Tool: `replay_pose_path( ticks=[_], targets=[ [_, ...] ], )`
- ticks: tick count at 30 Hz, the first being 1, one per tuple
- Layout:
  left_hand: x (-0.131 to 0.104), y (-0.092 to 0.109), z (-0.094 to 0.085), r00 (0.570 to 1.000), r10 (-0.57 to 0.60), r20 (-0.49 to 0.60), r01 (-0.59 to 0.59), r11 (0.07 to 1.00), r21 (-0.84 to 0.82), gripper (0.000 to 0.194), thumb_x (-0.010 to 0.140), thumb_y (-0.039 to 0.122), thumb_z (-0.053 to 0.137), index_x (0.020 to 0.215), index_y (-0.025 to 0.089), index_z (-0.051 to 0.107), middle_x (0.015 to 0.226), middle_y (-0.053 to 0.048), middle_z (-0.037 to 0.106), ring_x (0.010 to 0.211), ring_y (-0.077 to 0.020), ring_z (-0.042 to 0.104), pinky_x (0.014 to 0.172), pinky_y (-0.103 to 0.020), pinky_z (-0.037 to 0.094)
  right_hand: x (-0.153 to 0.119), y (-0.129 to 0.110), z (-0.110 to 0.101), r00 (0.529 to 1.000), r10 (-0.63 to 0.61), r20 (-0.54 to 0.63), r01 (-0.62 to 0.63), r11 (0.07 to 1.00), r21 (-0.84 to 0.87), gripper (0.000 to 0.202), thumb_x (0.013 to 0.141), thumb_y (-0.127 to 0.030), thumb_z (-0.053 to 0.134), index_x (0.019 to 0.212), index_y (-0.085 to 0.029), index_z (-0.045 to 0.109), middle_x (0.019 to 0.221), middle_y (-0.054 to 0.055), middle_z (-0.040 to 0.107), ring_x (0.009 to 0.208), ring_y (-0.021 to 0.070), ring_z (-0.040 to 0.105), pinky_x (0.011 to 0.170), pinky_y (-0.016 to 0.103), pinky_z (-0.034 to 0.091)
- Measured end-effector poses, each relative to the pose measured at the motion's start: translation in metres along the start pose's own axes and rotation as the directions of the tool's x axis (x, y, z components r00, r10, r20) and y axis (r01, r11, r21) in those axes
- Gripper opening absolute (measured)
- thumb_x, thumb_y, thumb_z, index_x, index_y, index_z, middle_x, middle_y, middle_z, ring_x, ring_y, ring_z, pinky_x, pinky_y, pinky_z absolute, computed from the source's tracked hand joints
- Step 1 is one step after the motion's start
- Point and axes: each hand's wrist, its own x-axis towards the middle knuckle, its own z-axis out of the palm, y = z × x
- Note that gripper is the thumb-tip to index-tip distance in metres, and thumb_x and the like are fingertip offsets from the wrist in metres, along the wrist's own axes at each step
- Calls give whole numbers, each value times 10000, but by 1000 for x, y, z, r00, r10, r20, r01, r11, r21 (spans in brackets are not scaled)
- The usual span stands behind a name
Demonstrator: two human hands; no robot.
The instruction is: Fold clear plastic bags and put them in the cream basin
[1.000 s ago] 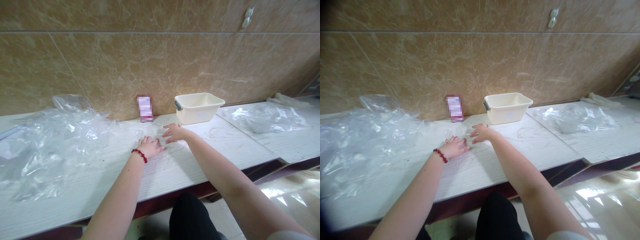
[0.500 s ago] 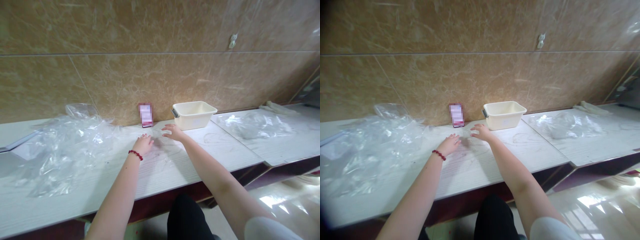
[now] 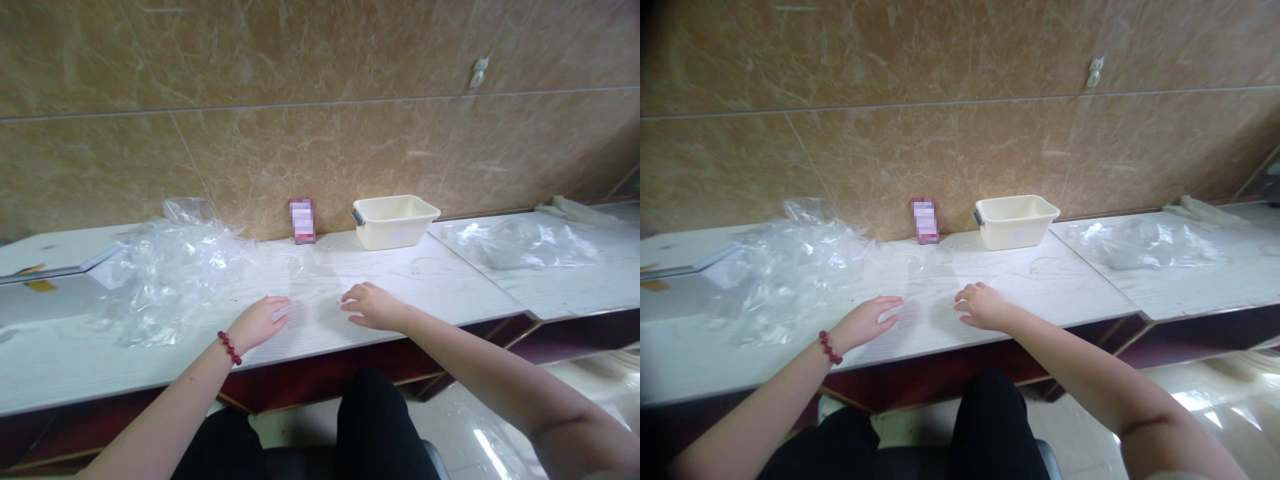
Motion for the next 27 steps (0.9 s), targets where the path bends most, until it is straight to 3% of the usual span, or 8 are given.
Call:
replay_pose_path(
  ticks=[6,11,14,17,19,23,27],
  targets=[
    [-9,17,20,999,-26,-32,23,994,-106,466,732,439,391,1108,177,477,1131,-55,510,1042,-163,445,944,-317,281,11,0,13,999,35,-41,-34,999,6,171,754,-216,425,797,-181,587,866,54,584,864,162,478,758,309,348],
    [-10,22,30,999,6,-53,-11,995,-101,623,646,503,489,1173,184,396,1210,-67,431,1128,-191,352,983,-363,203,13,1,18,974,150,-170,-113,971,211,153,742,-184,417,815,-163,549,815,56,570,789,135,509,728,264,384],
    [-2,16,33,992,-46,-121,32,993,-110,467,706,419,458,1107,179,454,1174,-68,463,1111,-175,374,974,-356,230,10,2,18,963,200,-181,-132,933,334,163,753,-199,410,857,-156,528,831,57,570,808,128,519,732,247,396],
    [6,12,33,985,-85,-153,65,989,-130,242,758,283,388,913,190,548,1111,-55,512,1074,-162,417,955,-350,268,8,4,15,961,232,-150,-155,901,406,194,771,-230,395,911,-161,512,882,58,573,833,127,528,755,262,398],
    [9,11,31,984,-108,-143,85,984,-159,208,761,228,358,846,201,545,1087,-48,528,1035,-159,452,925,-343,314,6,6,11,972,206,-118,-135,888,439,278,750,-289,446,1000,-172,477,983,66,550,911,142,509,799,288,383],
    [4,17,24,991,-74,-113,51,980,-195,225,778,239,326,910,212,505,1061,-39,546,976,-150,496,895,-320,350,3,14,8,992,114,-46,-83,899,430,727,593,-422,600,1210,-176,304,1224,107,378,1118,190,356,906,330,304],
    [-3,22,16,994,-43,-105,25,986,-167,262,796,272,301,972,218,487,1043,-33,558,973,-146,501,893,-294,355,7,22,17,995,100,-4,-91,923,374,699,654,-391,556,1252,-191,255,1268,90,331,1183,177,258,945,328,258]
  ],
)
